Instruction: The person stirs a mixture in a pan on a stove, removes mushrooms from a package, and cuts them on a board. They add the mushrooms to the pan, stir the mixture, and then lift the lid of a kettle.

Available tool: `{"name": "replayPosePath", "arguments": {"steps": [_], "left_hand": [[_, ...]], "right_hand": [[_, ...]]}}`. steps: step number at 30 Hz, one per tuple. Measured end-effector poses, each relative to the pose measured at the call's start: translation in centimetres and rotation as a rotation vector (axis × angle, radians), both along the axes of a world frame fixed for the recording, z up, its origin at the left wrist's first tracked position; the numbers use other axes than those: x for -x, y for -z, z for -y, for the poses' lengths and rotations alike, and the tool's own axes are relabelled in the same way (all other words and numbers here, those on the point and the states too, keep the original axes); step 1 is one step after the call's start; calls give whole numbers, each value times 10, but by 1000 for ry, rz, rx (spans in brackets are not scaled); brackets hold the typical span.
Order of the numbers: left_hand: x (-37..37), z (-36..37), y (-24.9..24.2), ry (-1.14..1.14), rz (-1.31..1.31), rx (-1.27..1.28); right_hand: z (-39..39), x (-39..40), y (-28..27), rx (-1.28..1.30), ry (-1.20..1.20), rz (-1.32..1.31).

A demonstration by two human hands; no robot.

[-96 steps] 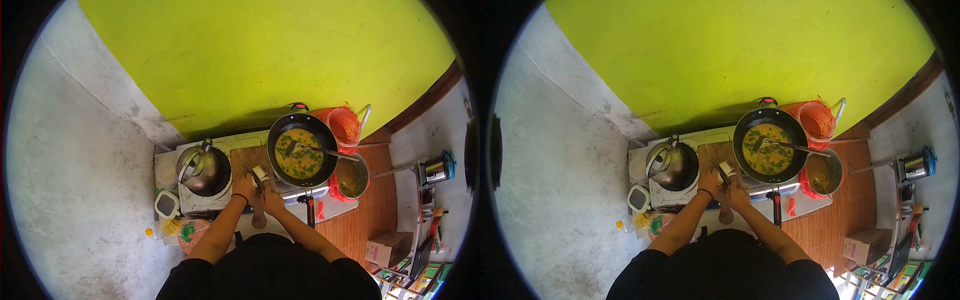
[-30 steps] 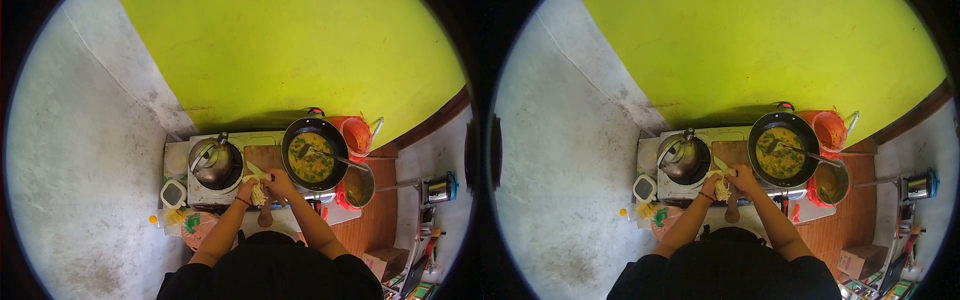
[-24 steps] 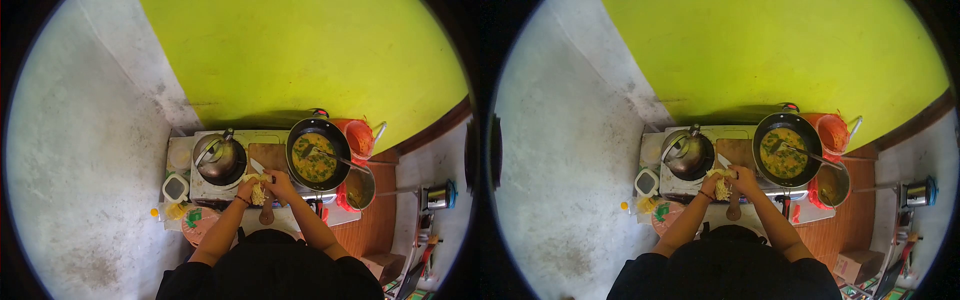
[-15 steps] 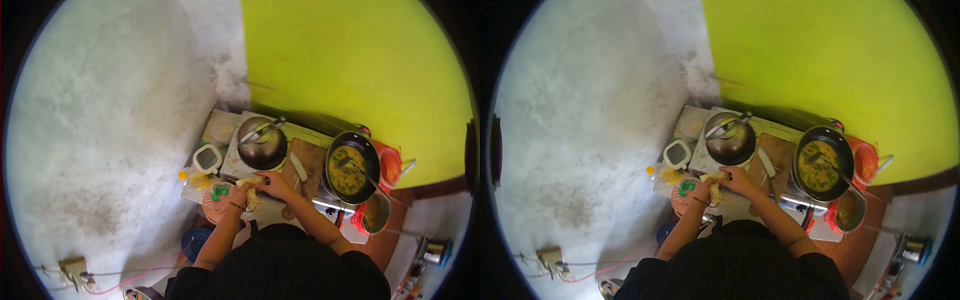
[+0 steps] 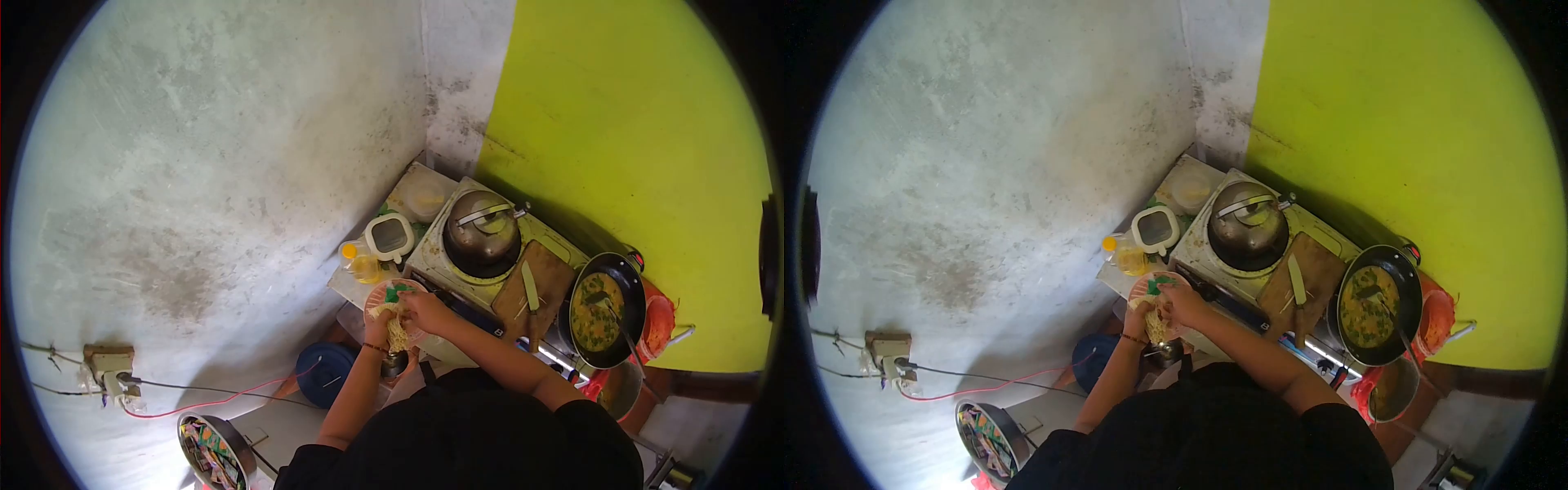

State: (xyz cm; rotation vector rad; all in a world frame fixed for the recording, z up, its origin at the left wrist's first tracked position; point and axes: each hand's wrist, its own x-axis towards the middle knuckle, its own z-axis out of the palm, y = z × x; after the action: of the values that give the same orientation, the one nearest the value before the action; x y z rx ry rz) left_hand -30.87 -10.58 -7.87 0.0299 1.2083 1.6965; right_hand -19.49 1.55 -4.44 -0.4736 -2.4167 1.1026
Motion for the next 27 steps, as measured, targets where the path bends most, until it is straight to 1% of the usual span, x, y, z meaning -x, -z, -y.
{"name": "replayPosePath", "arguments": {"steps": [2, 3, 5, 6, 8, 11, 12, 15, 16, 17, 19, 20, 21, 23, 26, 27], "left_hand": [[-8, -16, -20, 14, -7, -20], [-11, -23, -29, 45, -67, -51], [-19, -39, -41, 112, -186, -122], [-21, -44, -40, 177, -146, -56], [-25, -56, -34, 314, -74, 76], [-48, -89, -18, 393, 58, -5], [-52, -102, 6, 498, 46, 51], [-98, -138, -58, 632, -24, -33], [-114, -150, -51, 661, -23, -67], [-129, -156, -44, 701, 2, -61], [-161, -169, -65, 776, 49, -47], [-176, -174, -63, 790, 138, -75], [-199, -180, -67, 868, 178, -83], [-216, -181, -77, 961, 249, -94], [-226, -181, -34, 1105, 503, -109], [-229, -179, -39, 1101, 523, -67]], "right_hand": [[-8, -10, -35, 118, 5, 166], [-12, -16, -46, 178, 12, 246], [-19, -29, -47, 183, 77, 205], [-22, -37, -48, 184, 114, 184], [-29, -54, -46, 304, 165, 134], [-37, -86, -58, 483, 307, 55], [-39, -98, -65, 544, 366, 26], [-46, -142, -79, 588, 535, -30], [-47, -157, -86, 573, 598, -20], [-47, -173, -92, 559, 660, -9], [-46, -201, -97, 543, 758, -15], [-45, -215, -97, 541, 796, -29], [-44, -238, -99, 534, 854, -47], [-43, -257, -103, 624, 882, -58], [-41, -276, -107, 713, 900, -80], [-40, -280, -107, 736, 900, -88]]}}
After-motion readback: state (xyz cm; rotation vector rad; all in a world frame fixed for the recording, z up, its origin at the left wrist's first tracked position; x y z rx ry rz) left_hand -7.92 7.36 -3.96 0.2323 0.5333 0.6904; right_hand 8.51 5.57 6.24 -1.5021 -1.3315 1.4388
